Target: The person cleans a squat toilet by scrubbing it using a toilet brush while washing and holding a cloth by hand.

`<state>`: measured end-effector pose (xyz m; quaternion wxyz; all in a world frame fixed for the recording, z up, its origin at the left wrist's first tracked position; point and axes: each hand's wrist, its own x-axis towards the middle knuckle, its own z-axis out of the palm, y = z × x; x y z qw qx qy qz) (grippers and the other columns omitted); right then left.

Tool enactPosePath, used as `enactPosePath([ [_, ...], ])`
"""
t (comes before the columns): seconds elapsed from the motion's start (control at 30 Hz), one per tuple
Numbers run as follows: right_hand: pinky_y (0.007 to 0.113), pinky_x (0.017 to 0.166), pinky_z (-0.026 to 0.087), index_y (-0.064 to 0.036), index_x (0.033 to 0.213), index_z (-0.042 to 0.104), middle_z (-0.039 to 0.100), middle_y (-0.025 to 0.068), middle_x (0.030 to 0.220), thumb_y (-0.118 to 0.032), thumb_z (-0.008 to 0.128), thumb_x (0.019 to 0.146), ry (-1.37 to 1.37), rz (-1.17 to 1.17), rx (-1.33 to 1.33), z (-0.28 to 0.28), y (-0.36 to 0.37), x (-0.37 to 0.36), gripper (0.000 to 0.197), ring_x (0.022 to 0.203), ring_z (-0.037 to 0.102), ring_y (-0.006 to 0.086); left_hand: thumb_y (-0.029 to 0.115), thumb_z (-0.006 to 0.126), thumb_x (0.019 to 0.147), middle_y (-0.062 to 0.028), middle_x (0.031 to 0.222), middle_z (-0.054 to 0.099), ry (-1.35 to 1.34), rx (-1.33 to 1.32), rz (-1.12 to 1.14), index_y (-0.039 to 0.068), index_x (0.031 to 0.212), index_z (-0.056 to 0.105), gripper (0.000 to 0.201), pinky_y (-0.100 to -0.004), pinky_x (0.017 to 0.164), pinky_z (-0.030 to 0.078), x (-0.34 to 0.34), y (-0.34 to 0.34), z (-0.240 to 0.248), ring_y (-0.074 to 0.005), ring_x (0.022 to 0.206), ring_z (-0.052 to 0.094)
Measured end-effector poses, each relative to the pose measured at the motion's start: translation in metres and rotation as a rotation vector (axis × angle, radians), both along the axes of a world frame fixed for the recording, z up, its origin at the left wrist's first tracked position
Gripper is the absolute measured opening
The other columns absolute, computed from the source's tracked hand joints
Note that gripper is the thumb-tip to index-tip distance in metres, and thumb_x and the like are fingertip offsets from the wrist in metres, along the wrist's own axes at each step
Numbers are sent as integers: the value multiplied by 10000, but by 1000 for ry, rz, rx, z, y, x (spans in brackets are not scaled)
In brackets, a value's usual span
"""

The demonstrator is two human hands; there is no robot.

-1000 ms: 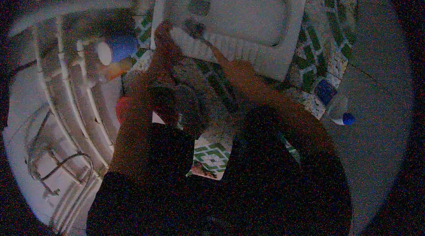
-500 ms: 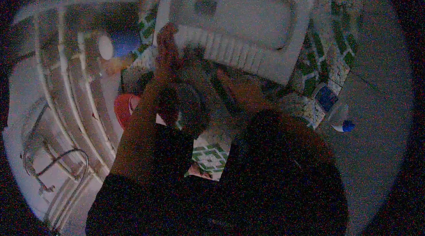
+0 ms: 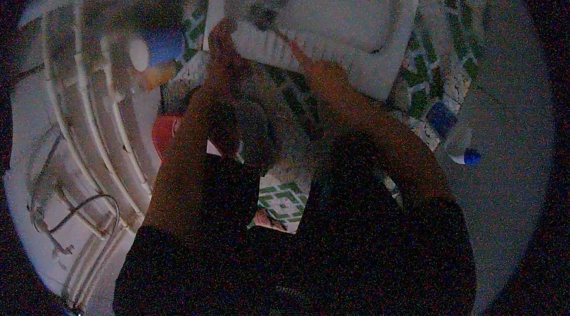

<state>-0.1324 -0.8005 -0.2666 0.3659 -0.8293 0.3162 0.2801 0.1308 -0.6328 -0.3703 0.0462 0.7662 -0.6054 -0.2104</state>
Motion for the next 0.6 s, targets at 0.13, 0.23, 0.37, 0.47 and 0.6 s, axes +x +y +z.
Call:
enactPosePath([
  [0.13,442,844,414,-207,1367,285,541,260,1060,-153,442,863,-383,404,-643,-19,53,-31,531,968,550,369,295,724,614,-276,1417,-22,-80,-43,28,70,1381,181,966,-477,963,317,10,13,4,-424,1285,188],
  [0.23,414,919,369,-216,1355,294,520,238,1146,-176,447,862,-256,-163,-153,18,50,-31,518,1030,525,366,314,710,621,-277,1418,-36,-111,86,34,83,1367,235,913,-477,951,328,-6,9,32,-431,1259,234],
  [0.37,409,919,373,-221,1354,294,515,231,1160,-192,452,862,219,-14,299,19,-10,-31,517,1038,522,367,339,695,635,-274,1418,-18,-149,247,28,89,1356,264,877,-477,934,342,-3,-3,5,-436,1238,267],
  [0.47,405,918,377,-225,1353,294,511,226,1171,-203,455,862,-82,-12,92,-28,63,-88,517,1045,519,369,346,692,637,-271,1416,4,-156,217,32,89,1354,265,873,-477,928,347,0,1,-11,-435,1230,280],
  [0.6,401,917,381,-231,1351,294,505,220,1184,-219,460,863,67,-346,345,88,33,-11,516,1053,516,370,355,688,641,-268,1414,34,-195,309,71,90,1352,267,868,-478,919,353,10,27,10,-433,1221,296],
])
